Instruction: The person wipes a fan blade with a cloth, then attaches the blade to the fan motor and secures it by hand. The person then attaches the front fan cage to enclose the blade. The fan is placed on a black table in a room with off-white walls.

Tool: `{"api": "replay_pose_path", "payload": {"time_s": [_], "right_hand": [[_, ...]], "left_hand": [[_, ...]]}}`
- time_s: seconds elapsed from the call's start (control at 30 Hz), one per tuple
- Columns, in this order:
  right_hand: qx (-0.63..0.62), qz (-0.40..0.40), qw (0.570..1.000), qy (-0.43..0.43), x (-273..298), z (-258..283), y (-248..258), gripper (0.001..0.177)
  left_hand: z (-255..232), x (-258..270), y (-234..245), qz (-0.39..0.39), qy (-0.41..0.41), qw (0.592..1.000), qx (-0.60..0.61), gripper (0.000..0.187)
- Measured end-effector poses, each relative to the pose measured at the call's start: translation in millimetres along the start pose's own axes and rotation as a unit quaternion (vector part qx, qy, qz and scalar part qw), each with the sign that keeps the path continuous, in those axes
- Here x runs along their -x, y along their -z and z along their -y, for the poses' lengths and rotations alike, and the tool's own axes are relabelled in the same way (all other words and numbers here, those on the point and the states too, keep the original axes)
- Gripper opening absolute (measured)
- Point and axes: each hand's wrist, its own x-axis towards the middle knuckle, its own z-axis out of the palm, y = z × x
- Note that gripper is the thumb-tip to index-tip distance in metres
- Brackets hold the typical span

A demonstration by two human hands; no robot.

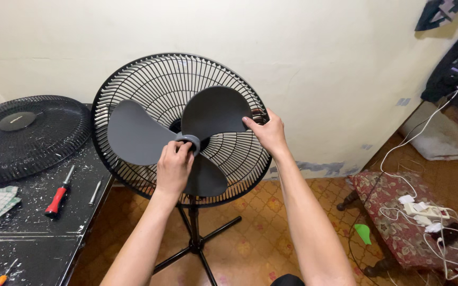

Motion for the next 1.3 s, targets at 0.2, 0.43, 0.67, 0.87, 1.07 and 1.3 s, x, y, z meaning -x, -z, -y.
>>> {"api": "replay_pose_path", "payload": {"time_s": [0.2, 0.43, 0.67, 0.87, 1.07, 1.3], "right_hand": [[-0.009, -0.002, 1.0, 0.001, 1.3, -3.3, -1.7, 0.025], [-0.027, 0.006, 1.0, 0.014, 1.4, 0.4, 2.8, 0.028], [-0.022, 0.01, 1.0, 0.012, 1.7, 3.5, 4.8, 0.029], [-0.021, 0.008, 1.0, 0.006, 3.2, 5.2, 3.0, 0.03], [-0.02, 0.009, 1.0, 0.001, 4.4, 6.8, 3.3, 0.028], [0.001, -0.008, 1.0, 0.002, 1.2, 2.0, 1.6, 0.027]], "left_hand": [[10.4, -3.0, 11.9, 0.033, -0.138, 0.979, -0.149, 0.034], [16.7, -24.2, 31.1, 0.08, -0.331, 0.884, -0.32, 0.031], [20.9, -29.7, 30.1, 0.143, -0.306, 0.853, -0.398, 0.013], [19.9, -27.1, 16.0, 0.167, -0.303, 0.818, -0.459, 0.016], [21.9, -26.2, 11.9, 0.181, -0.303, 0.813, -0.463, 0.018], [31.9, -12.7, -4.1, 0.121, -0.243, 0.866, -0.421, 0.018]]}}
